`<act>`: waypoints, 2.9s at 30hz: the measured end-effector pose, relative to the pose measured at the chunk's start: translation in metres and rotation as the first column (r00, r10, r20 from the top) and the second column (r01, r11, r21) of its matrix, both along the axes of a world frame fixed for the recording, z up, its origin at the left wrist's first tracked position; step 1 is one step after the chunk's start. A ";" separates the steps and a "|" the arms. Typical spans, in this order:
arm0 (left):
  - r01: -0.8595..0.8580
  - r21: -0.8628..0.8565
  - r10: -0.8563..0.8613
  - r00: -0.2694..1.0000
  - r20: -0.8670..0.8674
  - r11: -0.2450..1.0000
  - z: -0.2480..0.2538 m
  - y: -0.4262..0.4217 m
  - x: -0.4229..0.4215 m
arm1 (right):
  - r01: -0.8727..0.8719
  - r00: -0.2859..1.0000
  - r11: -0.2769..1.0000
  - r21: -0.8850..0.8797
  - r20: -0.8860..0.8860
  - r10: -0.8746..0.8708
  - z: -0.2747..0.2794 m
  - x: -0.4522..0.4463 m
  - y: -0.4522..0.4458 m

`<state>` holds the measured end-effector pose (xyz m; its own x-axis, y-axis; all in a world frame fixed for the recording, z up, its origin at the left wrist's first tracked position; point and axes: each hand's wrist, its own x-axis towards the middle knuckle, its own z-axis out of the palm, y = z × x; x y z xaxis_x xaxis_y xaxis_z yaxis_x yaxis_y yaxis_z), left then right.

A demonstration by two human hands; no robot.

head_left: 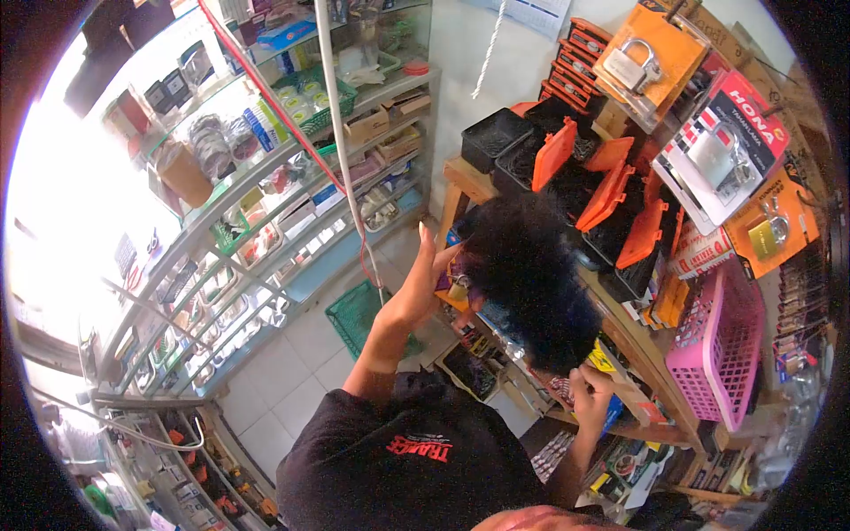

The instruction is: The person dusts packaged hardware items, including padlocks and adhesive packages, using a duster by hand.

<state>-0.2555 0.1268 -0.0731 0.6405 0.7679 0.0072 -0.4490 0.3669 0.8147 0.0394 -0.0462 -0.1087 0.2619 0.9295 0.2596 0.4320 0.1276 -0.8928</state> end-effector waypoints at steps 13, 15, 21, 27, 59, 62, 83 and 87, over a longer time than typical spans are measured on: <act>-0.017 -0.141 0.021 1.000 0.021 0.990 0.023 0.013 0.041 | 0.011 1.000 0.998 -0.062 0.012 -0.010 0.008 0.005 -0.020; -0.015 0.025 0.012 0.993 0.114 1.000 0.012 0.017 0.051 | 0.102 0.993 0.981 -0.164 -0.038 -0.110 0.021 -0.001 -0.028; 0.207 0.005 -0.207 0.978 0.035 0.978 0.025 0.018 0.069 | 0.140 0.988 0.986 -0.094 -0.055 -0.146 0.019 0.017 -0.047; 0.152 0.019 -0.153 0.988 0.033 0.988 0.018 0.018 0.094 | 0.128 0.986 0.988 -0.089 -0.095 -0.136 0.019 0.021 -0.063; 0.568 0.076 -0.497 0.638 0.588 0.819 0.038 0.020 0.104 | 0.277 0.955 0.958 -0.072 -0.089 -0.283 0.008 0.016 -0.097; 0.316 0.055 -0.312 0.867 0.390 0.947 0.061 0.003 0.107 | 0.223 0.973 0.967 -0.121 -0.040 -0.229 -0.003 0.028 -0.101; 0.355 0.044 -0.337 0.834 0.437 0.934 0.069 0.013 0.099 | 0.137 0.989 0.973 -0.186 -0.025 -0.144 0.042 0.003 -0.076; 0.170 -0.111 -0.156 0.979 0.128 0.979 0.064 0.000 0.094 | 0.219 0.975 0.970 -0.108 -0.023 -0.222 0.044 -0.006 -0.068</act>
<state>-0.1615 0.1272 -0.0095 0.7574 0.6529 0.0038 -0.4654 0.5359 0.7045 0.0331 -0.1140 -0.0646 0.4704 0.8693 0.1517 0.4080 -0.0619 -0.9109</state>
